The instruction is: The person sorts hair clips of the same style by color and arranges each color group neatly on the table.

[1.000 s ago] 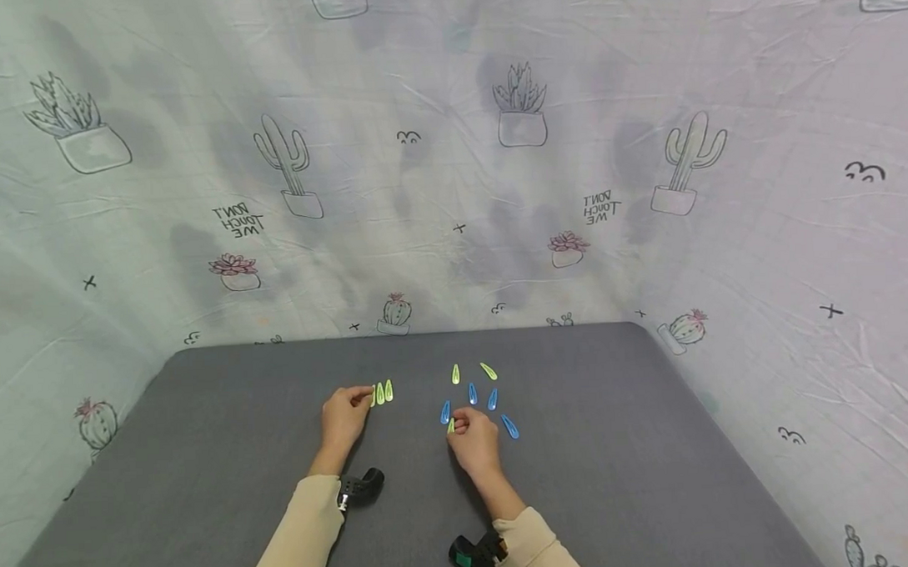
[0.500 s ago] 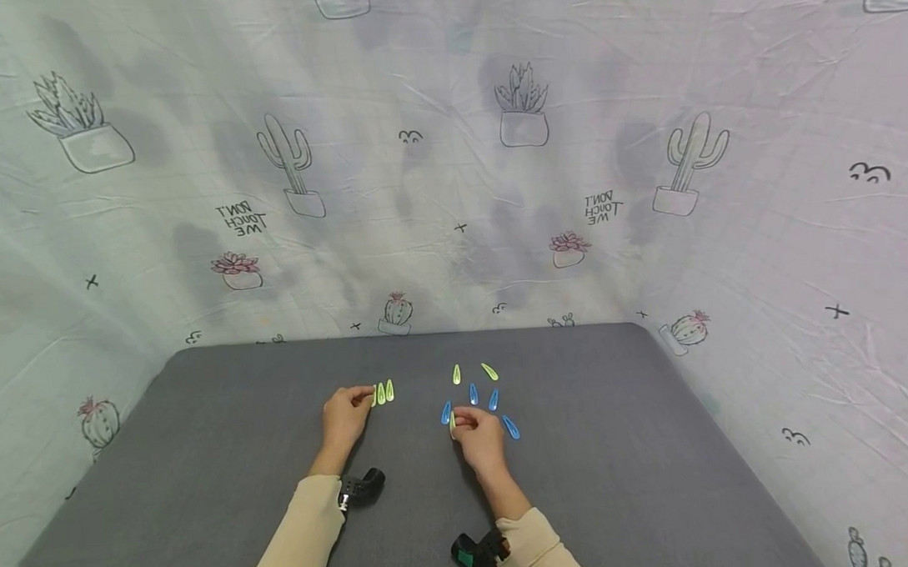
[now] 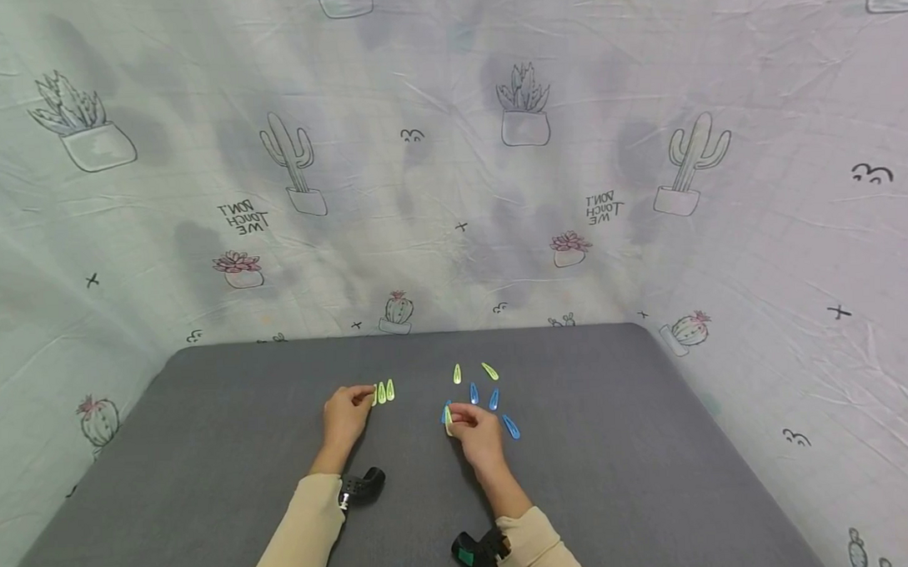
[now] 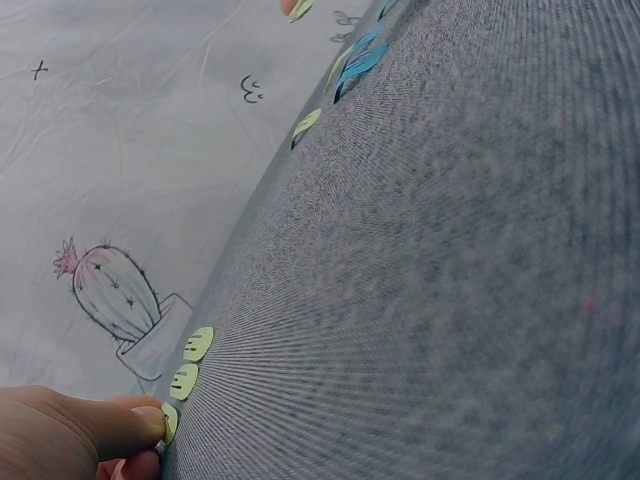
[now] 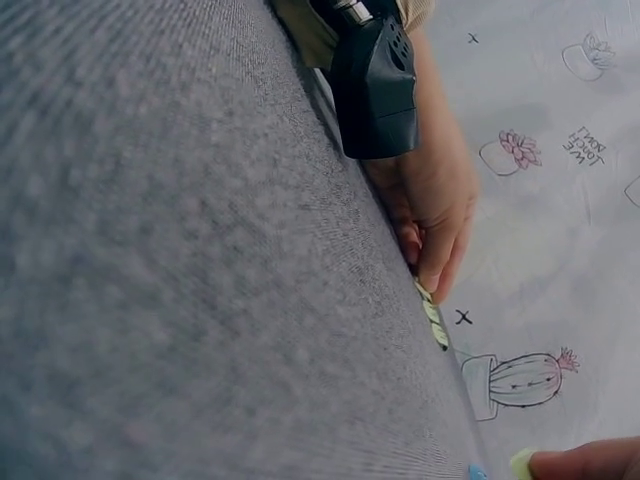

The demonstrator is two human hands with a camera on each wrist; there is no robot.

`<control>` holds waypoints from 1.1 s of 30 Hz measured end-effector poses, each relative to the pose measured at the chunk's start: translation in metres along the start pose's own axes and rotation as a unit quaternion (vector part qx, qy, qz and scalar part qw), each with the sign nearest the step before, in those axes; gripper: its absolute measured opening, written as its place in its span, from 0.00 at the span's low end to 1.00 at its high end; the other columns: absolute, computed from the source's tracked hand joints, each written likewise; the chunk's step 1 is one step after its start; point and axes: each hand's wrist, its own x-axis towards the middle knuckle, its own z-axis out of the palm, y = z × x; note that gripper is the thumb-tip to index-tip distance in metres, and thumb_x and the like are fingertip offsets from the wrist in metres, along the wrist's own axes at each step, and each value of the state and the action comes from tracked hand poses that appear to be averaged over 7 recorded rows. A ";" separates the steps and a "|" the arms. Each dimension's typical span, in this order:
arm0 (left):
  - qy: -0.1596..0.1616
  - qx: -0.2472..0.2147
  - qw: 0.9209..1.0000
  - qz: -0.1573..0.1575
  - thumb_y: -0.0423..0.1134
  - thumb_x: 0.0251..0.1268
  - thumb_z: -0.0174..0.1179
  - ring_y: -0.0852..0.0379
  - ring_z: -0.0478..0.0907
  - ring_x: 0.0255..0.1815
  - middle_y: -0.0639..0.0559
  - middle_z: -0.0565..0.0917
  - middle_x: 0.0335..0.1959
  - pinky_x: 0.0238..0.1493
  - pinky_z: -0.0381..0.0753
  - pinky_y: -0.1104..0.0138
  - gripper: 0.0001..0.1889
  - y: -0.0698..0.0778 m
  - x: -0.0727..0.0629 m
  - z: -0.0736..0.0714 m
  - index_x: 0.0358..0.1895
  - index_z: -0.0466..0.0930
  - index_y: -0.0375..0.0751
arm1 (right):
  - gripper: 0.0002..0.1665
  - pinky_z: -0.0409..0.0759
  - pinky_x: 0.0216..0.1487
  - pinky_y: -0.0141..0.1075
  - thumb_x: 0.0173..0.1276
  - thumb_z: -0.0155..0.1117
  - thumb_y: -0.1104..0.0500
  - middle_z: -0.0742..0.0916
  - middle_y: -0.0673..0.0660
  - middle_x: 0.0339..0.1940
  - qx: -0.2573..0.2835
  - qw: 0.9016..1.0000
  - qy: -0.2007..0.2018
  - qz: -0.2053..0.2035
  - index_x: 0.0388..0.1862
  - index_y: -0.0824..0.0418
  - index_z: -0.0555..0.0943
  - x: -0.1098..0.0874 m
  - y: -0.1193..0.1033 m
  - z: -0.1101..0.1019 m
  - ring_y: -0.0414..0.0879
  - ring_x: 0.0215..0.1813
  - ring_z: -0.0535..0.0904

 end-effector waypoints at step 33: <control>0.006 0.004 1.000 0.005 0.31 0.57 0.62 0.52 0.75 0.28 0.46 0.80 0.26 0.31 0.73 0.60 0.06 -0.001 0.000 0.001 0.35 0.88 0.36 | 0.17 0.79 0.36 0.31 0.58 0.63 0.72 0.83 0.60 0.34 -0.002 0.998 -0.056 -0.003 0.48 0.69 0.82 0.057 -0.011 0.049 0.40 0.34 0.77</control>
